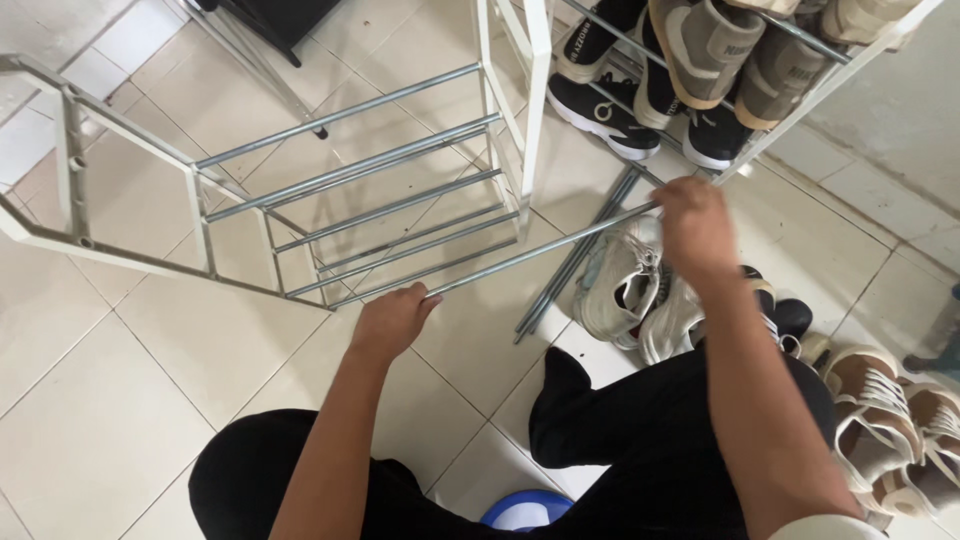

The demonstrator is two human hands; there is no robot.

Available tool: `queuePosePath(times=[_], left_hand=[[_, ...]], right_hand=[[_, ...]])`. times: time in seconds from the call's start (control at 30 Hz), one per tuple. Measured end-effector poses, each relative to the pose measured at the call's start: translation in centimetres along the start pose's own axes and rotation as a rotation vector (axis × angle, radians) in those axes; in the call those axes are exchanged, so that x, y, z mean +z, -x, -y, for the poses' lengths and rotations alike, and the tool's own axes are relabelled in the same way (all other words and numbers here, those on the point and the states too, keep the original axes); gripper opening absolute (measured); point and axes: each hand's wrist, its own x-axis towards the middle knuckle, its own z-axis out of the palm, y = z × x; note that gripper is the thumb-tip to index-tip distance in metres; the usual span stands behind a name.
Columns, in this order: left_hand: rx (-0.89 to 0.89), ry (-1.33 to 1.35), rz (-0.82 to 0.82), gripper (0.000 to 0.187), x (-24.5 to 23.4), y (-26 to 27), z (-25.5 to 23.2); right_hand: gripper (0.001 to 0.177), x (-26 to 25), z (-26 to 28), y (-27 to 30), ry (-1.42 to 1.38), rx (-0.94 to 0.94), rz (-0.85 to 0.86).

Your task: The person assembles a metal rack by inserting metal rods into white plastic side frames. They repeatedly pick up rods, align them with the frame slots, and push them into place, gradually building the rack structure.

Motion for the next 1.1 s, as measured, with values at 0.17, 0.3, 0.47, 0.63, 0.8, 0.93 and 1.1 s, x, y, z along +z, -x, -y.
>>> queuePosePath(times=[0.17, 0.3, 0.47, 0.63, 0.8, 0.93, 1.1], left_hand=[[0.046, -0.02, -0.084, 0.039, 0.2, 0.7, -3.5], [0.068, 0.062, -0.122, 0.036, 1.6, 0.4, -6.6], [0.124, 0.127, -0.144, 0.035, 2.8, 0.0, -7.3], [0.071, 0.061, 0.069, 0.037, 2.8, 0.1, -5.6], [0.071, -0.051, 0.25, 0.041, 3.9, -0.1, -4.9], [0.124, -0.02, 0.299, 0.041, 4.9, -0.8, -4.8], [0.1, 0.032, 0.371, 0.049, 6.1, -1.9, -3.8]], right_hand=[[0.036, 4.0, 7.5, 0.8, 0.249, -0.236, 0.251], [0.06, 5.7, 10.5, 1.8, 0.321, -0.431, 0.401], [0.06, 6.8, 11.0, 2.1, 0.308, -0.506, 0.44], [0.049, 6.1, 8.7, 0.5, 0.444, -0.31, 0.445], [0.039, 8.5, 8.6, 0.2, 0.148, 0.028, 0.639], [0.025, 13.7, 9.0, 1.4, -0.261, 0.258, 0.442], [0.023, 22.5, 7.8, 2.4, -0.412, 0.42, 0.285]])
